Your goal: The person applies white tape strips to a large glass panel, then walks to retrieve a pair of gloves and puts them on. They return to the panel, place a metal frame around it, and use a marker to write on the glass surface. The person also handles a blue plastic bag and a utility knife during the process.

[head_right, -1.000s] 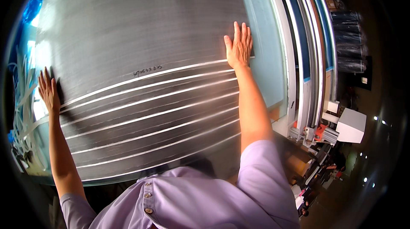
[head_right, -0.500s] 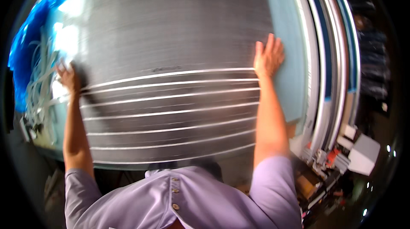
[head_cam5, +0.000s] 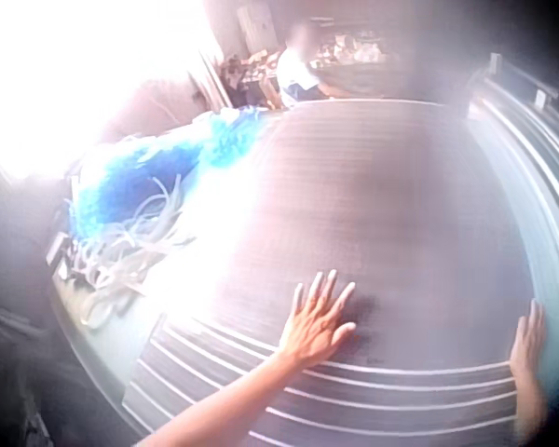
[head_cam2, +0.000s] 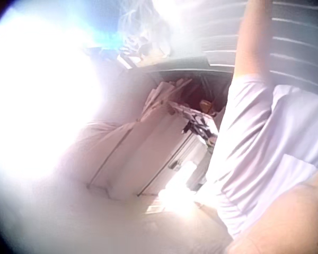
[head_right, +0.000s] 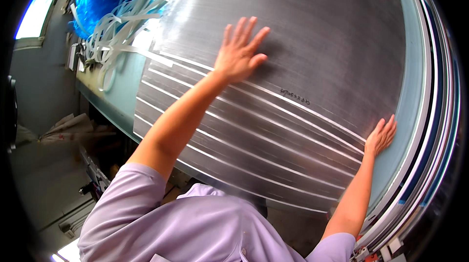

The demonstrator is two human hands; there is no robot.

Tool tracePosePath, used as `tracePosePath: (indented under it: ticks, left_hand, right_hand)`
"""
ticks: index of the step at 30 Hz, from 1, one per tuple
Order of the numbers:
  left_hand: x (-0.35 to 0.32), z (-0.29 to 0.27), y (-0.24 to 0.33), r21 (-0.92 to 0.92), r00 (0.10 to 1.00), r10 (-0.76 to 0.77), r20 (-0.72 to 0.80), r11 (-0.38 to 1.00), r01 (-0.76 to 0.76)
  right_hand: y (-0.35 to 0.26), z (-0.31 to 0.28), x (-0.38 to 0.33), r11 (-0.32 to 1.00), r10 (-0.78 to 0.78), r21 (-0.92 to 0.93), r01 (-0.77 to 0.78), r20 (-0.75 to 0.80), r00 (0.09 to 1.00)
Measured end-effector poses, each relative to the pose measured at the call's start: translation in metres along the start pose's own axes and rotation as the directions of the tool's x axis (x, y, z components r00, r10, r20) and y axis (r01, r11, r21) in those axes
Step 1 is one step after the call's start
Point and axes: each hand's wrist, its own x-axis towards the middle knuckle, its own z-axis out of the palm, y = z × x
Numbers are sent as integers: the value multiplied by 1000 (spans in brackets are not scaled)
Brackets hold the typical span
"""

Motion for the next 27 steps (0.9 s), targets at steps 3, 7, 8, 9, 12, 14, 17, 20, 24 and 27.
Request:
tracePosePath:
  ticks: [3,7,8,9,12,14,17,20,24,27]
  left_hand:
    - [-13,-9,-68,74,990,-133,-37,988,135]
    - [-33,-15,-147,183,956,-277,-95,939,290]
    - [-35,-14,-164,183,953,-278,-121,937,297]
    - [-39,-16,-178,188,948,-282,-146,933,307]
    - [-43,-16,-197,210,939,-294,-177,921,328]
    - [-41,-15,-201,210,932,-306,-193,915,344]
    - [-46,-14,-219,188,905,-364,-221,894,405]
    - [-48,-15,-215,211,912,-361,-193,893,398]
    - [-44,-18,-213,225,904,-368,-219,882,414]
    - [-44,-22,-211,174,879,-407,-247,874,453]
  right_hand:
    - [5,7,0,1000,4,-3,-4,25,1000]
    - [9,9,2,1000,-6,15,5,43,999]
    - [9,8,1,1000,5,24,-7,55,998]
    - [8,7,2,1000,5,31,-6,57,998]
    - [6,4,2,999,11,32,-14,71,997]
    - [6,2,2,999,21,24,-23,79,997]
    - [9,5,3,1000,16,18,-18,79,997]
    - [6,3,1,999,6,35,-9,70,998]
    - [2,0,2,999,-7,40,4,79,997]
    - [3,3,1,1000,8,13,-9,81,997]
